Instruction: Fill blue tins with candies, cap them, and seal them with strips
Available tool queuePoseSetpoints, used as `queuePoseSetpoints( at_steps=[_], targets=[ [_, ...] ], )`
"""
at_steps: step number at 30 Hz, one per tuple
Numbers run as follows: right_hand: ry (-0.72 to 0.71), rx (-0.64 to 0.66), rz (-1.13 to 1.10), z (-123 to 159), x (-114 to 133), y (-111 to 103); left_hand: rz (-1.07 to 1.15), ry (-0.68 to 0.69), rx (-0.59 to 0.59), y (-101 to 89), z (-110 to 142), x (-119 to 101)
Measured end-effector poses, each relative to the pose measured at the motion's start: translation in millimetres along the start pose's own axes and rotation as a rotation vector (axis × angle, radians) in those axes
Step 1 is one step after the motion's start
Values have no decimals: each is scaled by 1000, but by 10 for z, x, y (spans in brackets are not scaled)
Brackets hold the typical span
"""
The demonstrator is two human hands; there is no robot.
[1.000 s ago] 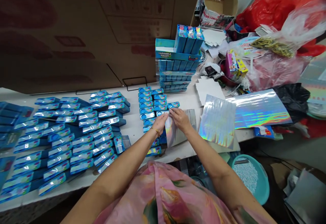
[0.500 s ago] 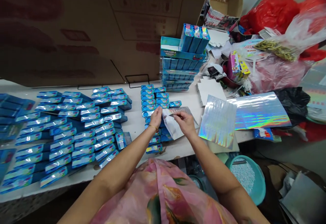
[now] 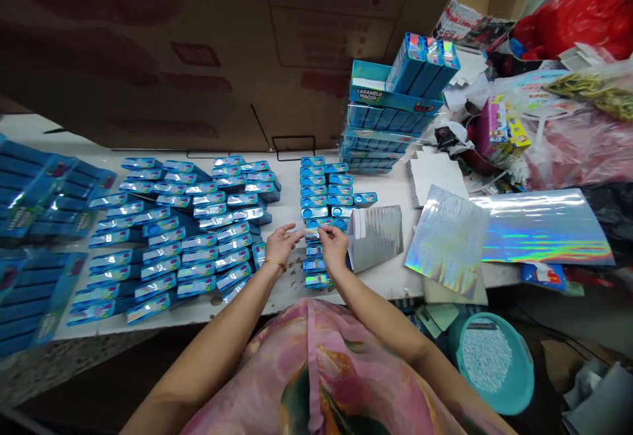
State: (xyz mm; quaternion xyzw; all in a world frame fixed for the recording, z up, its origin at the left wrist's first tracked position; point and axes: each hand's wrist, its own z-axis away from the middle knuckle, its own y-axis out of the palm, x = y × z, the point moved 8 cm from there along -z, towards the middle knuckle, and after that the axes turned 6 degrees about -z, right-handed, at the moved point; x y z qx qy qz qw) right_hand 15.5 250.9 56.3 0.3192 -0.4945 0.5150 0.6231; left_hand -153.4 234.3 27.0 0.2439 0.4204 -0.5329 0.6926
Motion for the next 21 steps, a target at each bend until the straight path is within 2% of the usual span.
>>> queuePoseSetpoints(
  at_steps=[5, 8, 16, 19, 21],
  targets=[
    [-236, -28, 242, -79, 46, 63, -60, 77, -38, 3, -228, 67],
    [-321, -39, 368, -134, 87, 67, -74, 112, -36, 47, -318, 80],
    [-372, 9, 626, -229, 76, 149, -152, 87, -28, 143, -507, 245],
    [-384, 6, 737, -196, 122, 135, -216, 86, -28, 150, -494, 283],
    [-423, 54, 859, -147, 158, 161, -305, 134, -37, 143, -449, 250]
  ],
)
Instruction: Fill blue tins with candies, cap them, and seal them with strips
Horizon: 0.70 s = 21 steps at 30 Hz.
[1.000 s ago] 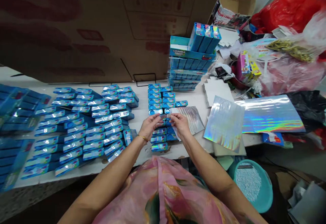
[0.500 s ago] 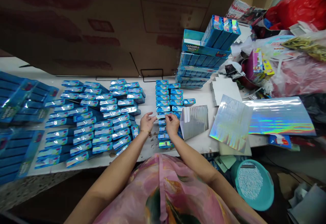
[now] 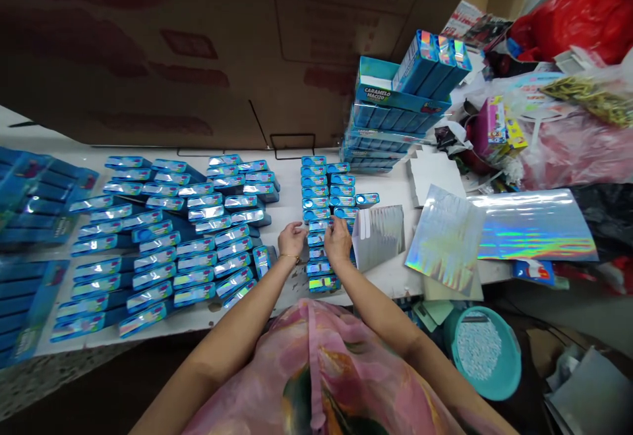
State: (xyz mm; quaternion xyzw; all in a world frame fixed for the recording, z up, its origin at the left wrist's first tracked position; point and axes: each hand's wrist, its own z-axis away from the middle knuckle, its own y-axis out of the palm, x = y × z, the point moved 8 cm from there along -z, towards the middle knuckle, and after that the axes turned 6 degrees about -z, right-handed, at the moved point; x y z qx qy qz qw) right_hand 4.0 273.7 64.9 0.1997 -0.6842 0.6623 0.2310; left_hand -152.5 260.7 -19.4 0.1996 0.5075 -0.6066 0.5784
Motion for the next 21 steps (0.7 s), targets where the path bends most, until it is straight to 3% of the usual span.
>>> queuePoseSetpoints(
  at_steps=[4, 7, 10, 13, 15, 17, 19, 21],
  targets=[
    [-183, 250, 285, 69, 166, 121, -304, 243, 71, 11, 120, -232],
    [-253, 349, 362, 123, 270, 93, -443, 319, 109, 3, 214, -426],
    [-357, 299, 254, 192, 366, -184, -412, 430, 28, 13, 317, -821],
    [-372, 44, 50, 153, 212, -726, -242, 543, 91, 327, 384, -1267],
    [-285, -151, -40, 25, -83, -1073, -60, 447, 234, 678, 335, -1395],
    [-228, -230, -49, -159, -370, -1243, 164, 216, 384, 1044, 265, -1352],
    [-260, -161, 13, -350, -534, -1206, 309, 56, 465, 1304, 243, -1273],
    [-337, -40, 93, -462, -598, -1058, 370, 7, 488, 1412, 254, -1211]
  ],
)
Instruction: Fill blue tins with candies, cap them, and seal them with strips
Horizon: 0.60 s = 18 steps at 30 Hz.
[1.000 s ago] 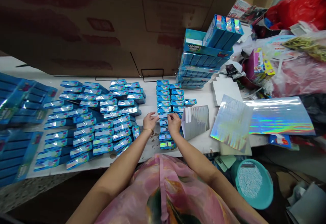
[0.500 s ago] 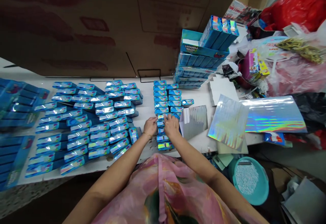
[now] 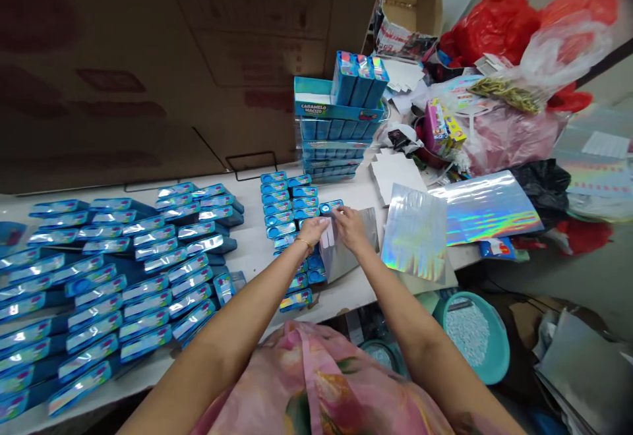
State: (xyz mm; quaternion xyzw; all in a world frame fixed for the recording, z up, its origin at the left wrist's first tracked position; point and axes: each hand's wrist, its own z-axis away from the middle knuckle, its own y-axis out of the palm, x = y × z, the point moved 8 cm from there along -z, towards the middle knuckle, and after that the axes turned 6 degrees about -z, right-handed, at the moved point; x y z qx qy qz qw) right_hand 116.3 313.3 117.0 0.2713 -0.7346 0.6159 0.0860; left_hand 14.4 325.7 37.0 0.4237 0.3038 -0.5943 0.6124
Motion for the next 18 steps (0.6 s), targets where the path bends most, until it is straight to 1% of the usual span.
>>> queuePoseSetpoints(
  at_steps=[2, 4, 6, 9, 12, 14, 16, 18],
  targets=[
    [-74, 83, 46, -1, 0, 141, 41, -4, -2, 2, 33, 50],
    [-124, 102, 77, 51, 35, 217, 89, -18, -9, -19, 92, 78],
    [-152, 95, 100, 118, 65, 241, 129, -32, -14, -33, 141, 88],
    [-165, 95, 115, 196, 85, 206, 166, -49, -21, -37, 159, 96],
    [-159, 136, 93, 253, 159, 65, 169, -42, -51, -72, 119, 101],
    [-129, 138, 33, 270, 268, -115, 153, -24, -86, -144, 81, 94],
    [-65, 123, -83, 250, 405, -301, 130, 0, -138, -278, 69, 73],
    [36, 117, -252, 187, 527, -395, 83, 66, -250, -509, 130, 2]
  ],
)
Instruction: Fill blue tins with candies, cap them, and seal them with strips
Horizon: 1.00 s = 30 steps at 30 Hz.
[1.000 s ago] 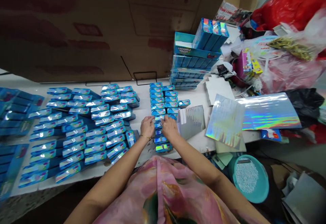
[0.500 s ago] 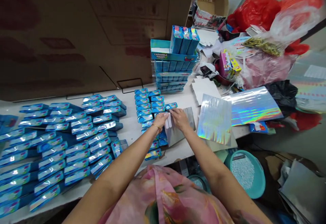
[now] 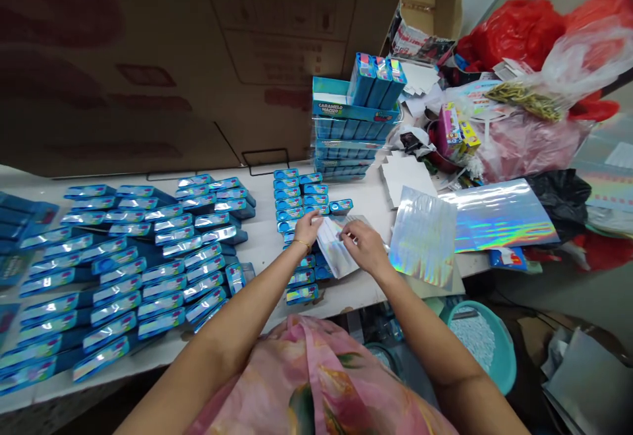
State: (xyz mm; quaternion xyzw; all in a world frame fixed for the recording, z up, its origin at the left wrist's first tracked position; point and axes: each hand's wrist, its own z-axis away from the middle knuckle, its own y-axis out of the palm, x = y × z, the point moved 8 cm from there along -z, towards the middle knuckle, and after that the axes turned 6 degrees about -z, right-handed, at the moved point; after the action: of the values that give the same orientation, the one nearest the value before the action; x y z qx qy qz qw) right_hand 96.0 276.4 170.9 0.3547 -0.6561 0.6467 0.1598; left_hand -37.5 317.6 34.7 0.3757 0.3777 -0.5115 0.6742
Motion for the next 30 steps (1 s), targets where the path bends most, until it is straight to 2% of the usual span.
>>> queuePoseSetpoints(
  at_steps=[3, 6, 8, 10, 13, 17, 21, 25, 30],
  targets=[
    [221, 22, -360, -133, 51, 175, -18, 89, -126, -394, 142, -165],
    [477, 82, -686, -221, -10, 610, 129, -16, -12, -592, 347, -177],
    [567, 113, -787, -253, -33, 896, 202, -77, 37, -706, 445, -163],
    [607, 111, -801, -275, -69, 1117, 205, -107, 6, -863, 460, -121],
    [620, 45, -658, -309, -159, 1317, 132, -110, -114, -1133, 357, -12],
    [484, -46, -346, -424, -163, 1427, 10, -24, -235, -1369, 133, 80],
    [447, -66, -138, -508, -168, 1497, -76, 75, -282, -1445, -80, 81],
    [441, -30, -15, -562, -170, 1549, -201, 157, -276, -1457, -212, 63],
    [426, 13, 113, -582, -122, 1596, -167, 181, -270, -1421, -272, 173]
  ],
)
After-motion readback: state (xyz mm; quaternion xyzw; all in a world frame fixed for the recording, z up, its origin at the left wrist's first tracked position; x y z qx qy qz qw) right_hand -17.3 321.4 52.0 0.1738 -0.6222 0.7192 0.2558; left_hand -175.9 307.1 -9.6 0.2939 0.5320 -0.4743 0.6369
